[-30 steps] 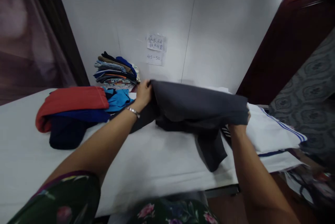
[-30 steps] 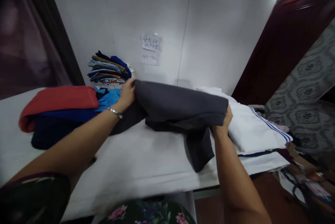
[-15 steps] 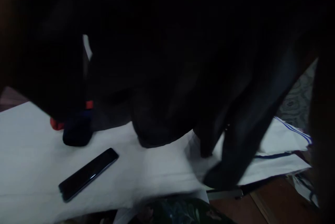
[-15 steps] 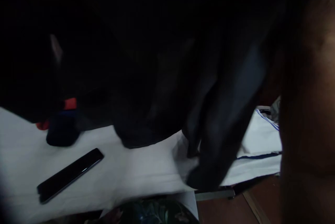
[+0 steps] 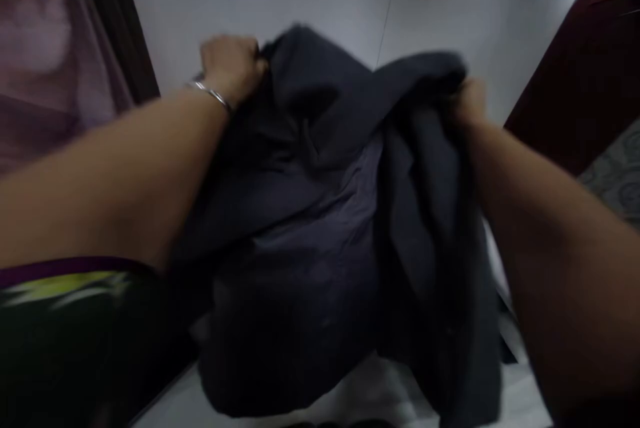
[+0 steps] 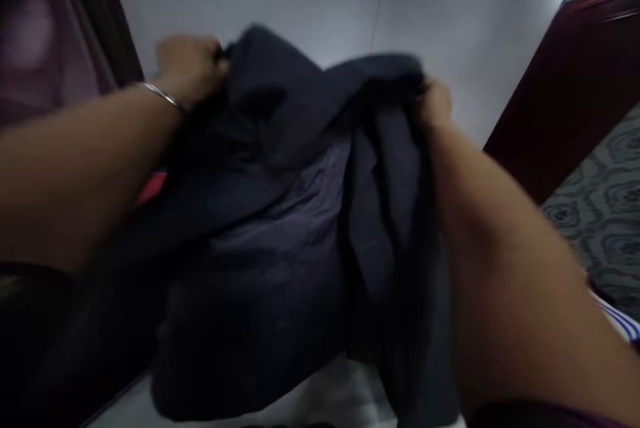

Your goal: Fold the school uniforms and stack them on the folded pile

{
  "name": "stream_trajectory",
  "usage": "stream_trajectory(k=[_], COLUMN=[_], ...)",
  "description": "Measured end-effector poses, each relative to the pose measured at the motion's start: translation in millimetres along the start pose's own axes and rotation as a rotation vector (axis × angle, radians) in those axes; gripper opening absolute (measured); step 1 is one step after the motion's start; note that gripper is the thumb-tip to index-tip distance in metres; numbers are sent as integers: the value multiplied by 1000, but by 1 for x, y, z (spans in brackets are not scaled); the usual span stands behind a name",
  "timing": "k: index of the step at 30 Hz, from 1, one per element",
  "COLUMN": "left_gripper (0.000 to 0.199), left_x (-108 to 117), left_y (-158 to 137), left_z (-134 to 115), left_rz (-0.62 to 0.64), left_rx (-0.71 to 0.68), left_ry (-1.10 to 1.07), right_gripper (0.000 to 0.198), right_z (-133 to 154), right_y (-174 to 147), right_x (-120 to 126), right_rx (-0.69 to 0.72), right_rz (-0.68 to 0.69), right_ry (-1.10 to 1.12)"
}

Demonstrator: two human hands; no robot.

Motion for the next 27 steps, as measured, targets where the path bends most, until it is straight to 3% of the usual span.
stream_trajectory(k=[1,3,5,8,10,13,17,22,25,27], left_gripper=[54,48,43,38,32,31,55,72,82,84], left_x=[-8,-39,-80,-130,-145,-143,-123,-106,-99,-94], left_y=[-6,-31,-68,-133,-176,-234,-288,-306,-305,-305], left_z=[-1,3,13,36,54,76,93,91,82,75], left_rz=[12,151,275,455,535,661,757,767,777,782], left_rx=[25,41,4,-72,-75,-26,46,140,196,184], left_ry=[48,75,33,-60,-93,-133,-118,51,55,56], right_gripper=[69,49,29,20,31,37,61,76,75,60], right_z=[2,-9,-36,-93,-131,-176,-204,-196,-189,-188], right_y=[-9,-40,-86,-163,-209,-260,-298,-326,-335,-334], right_x=[-14,-45,-74,-96,-92,-61,-6,35,39,38], right_rx=[24,45,62,64,59,88,57,-144,-93,-43], right_rz=[12,82,290,570,772,845,750,810,802,794], right_ry=[-5,-10,22,46,44,-7,-255,-353,-400,-451])
Point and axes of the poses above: each hand's wrist, its own y-axis towards the middle knuckle, its own x-axis out of the back of the hand, z = x × y, the point moved 1 cm from there along y, towards the middle knuckle, and after that the axes turned 3 degrees about -y, right-handed, at the moved point
